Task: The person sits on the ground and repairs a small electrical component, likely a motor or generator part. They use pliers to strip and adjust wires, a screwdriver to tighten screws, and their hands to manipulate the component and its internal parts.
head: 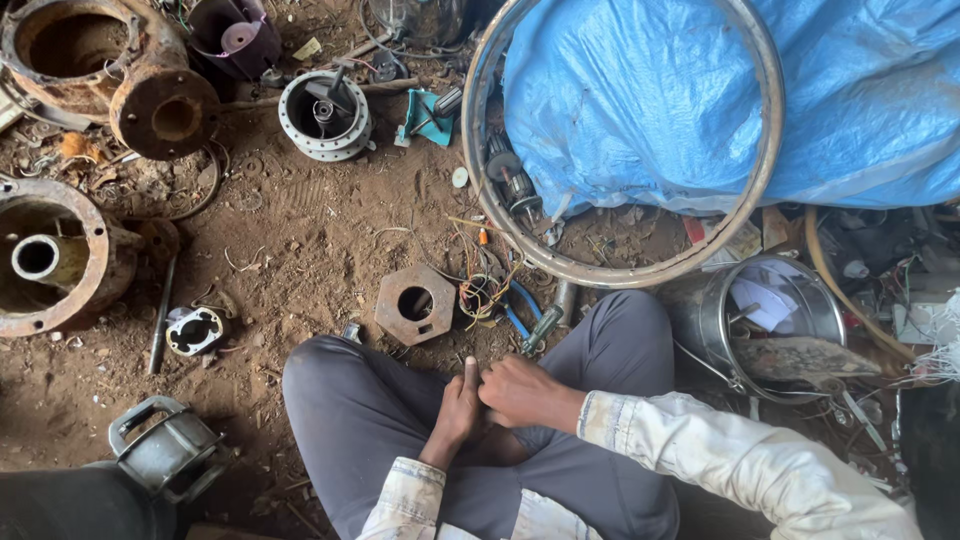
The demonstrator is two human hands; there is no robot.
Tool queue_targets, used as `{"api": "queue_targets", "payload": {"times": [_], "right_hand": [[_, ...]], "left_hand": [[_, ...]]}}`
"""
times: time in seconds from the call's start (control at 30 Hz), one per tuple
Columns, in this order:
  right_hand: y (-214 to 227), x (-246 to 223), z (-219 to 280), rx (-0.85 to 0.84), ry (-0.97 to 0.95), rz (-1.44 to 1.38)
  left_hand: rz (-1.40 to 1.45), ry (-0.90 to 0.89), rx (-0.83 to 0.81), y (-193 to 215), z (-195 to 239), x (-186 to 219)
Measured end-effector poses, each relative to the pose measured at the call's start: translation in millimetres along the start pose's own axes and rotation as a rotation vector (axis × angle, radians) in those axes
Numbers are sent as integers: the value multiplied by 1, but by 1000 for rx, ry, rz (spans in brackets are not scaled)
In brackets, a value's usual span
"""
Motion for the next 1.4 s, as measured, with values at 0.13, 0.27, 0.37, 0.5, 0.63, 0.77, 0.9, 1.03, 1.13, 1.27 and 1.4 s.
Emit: {"api": "queue_targets", "payload": {"times": [0.13,0.27,0.37,0.5,0.63,0.77,0.9,1.03,1.13,1.27,1.4], "right_hand": [[5,-3,3,36,-11,-46],[8,-5,3,70,-20,-40],[7,-6,5,88,-31,-52],[0,-6,7,50,-70,-39],[4,-10,9,90,-78,-35],[-2,-16,11,41,-100,-42],[-8,-22,12,41,-136,-16],[-15,-24,11,79,-198,9],[-23,-30,8,52,-224,72],[-24,-26,1,57,-287,111],[-17,-10,-3,21,-257,155]], "left_hand": [[551,643,-119,-18,12,-29],[476,563,-62,0,3,-9],[432,559,-81,1,3,-7],[370,564,-83,-1,3,-12],[398,592,-80,-4,4,-19],[318,647,-106,-6,9,-28],[297,669,-108,-11,11,-41],[278,663,-122,-23,18,-65],[-113,122,-27,-13,-3,-47],[-130,113,12,-17,10,-54],[-190,-308,314,17,16,-10]]}}
Point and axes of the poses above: each hand's wrist, its own z-axis away from the middle knuckle, its own y-axis out of the back of the hand, x = y × z, the point moved 9 cm from there along -z, towards the middle knuckle, and after that the axes turned 4 degrees about -x, right-handed, at the moved point
